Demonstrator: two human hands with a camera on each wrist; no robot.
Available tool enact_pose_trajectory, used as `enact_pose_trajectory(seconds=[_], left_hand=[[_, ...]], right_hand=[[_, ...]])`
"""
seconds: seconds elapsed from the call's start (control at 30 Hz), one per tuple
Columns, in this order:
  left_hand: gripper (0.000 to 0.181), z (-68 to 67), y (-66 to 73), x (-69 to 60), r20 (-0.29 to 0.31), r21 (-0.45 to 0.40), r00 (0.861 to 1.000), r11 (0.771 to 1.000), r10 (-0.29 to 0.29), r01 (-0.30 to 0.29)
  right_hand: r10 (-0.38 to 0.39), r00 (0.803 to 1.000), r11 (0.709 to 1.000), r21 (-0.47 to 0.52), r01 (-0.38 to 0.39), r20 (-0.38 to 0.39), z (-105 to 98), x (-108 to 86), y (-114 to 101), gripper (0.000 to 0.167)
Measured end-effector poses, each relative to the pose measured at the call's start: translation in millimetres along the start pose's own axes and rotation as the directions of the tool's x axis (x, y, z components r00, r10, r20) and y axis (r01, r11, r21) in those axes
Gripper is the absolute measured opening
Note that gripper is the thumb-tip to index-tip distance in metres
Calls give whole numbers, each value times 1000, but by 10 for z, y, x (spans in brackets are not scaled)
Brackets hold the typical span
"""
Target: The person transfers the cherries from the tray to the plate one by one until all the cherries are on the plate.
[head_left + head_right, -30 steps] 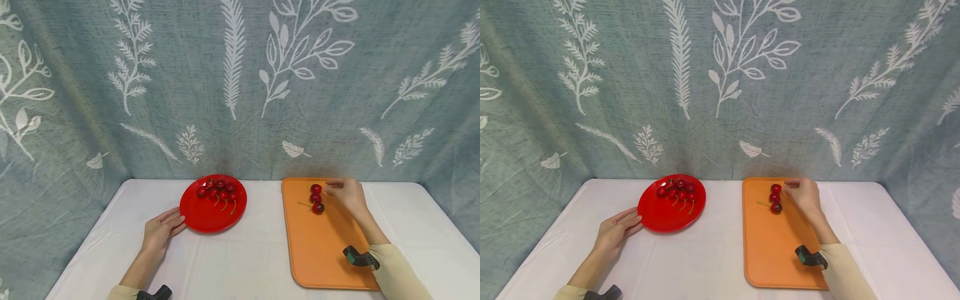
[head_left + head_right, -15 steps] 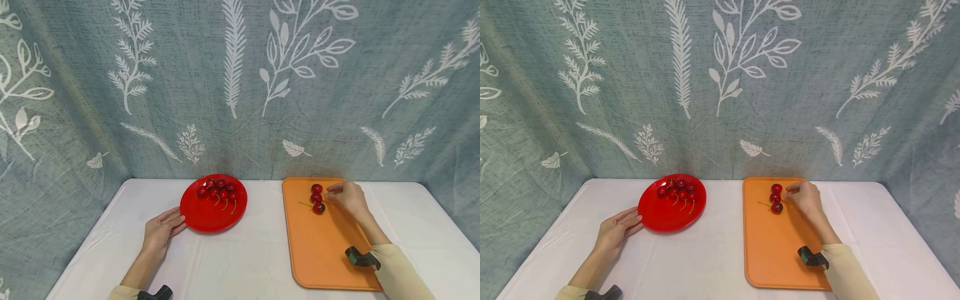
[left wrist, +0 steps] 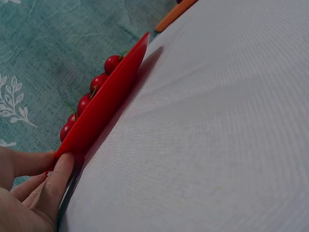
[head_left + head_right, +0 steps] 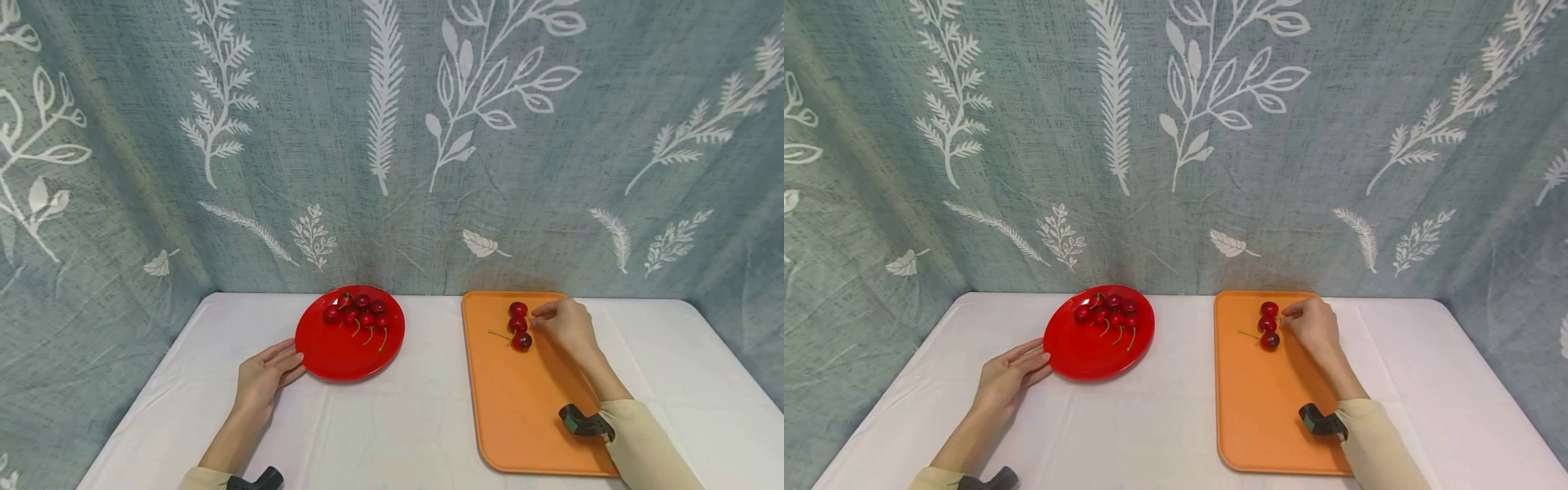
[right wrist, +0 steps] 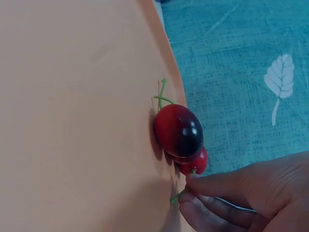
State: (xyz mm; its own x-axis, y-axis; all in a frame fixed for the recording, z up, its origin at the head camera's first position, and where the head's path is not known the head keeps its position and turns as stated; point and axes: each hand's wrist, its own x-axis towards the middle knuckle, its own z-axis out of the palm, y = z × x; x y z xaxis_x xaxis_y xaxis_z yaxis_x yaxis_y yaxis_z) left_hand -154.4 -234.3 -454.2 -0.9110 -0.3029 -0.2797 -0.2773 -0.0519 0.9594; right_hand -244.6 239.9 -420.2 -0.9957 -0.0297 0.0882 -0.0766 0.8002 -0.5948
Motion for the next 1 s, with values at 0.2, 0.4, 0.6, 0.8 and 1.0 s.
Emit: enact_pose_trajectory(seconds=[0.2,0.4,0.6,0.8,1.0], left_hand=[[53,10,-10,3,-1,-10,1000,1000,-2,2],[53,0,10,-10,-2,-9,1000,1000,-1,1],[53,2,20,-24,2,-10,1000,1000,-4,4],[53,13,22,-24,-2,-4,1000,1000,-4,4],[53,-4,8,-24,-3,6,1000,1000,0,0]], right_hand=[[12,1000,1000,25,-11,-14,-68,-4,0,20],[47,999,991,130,-44,-20,-101,37,-32,23],[114,992,921,369,-129,63,-88,49,-138,30],[106,984,830,532,-167,144,-61,68,-281,36],[116,973,806,554,-209,199,55,103,-481,36]])
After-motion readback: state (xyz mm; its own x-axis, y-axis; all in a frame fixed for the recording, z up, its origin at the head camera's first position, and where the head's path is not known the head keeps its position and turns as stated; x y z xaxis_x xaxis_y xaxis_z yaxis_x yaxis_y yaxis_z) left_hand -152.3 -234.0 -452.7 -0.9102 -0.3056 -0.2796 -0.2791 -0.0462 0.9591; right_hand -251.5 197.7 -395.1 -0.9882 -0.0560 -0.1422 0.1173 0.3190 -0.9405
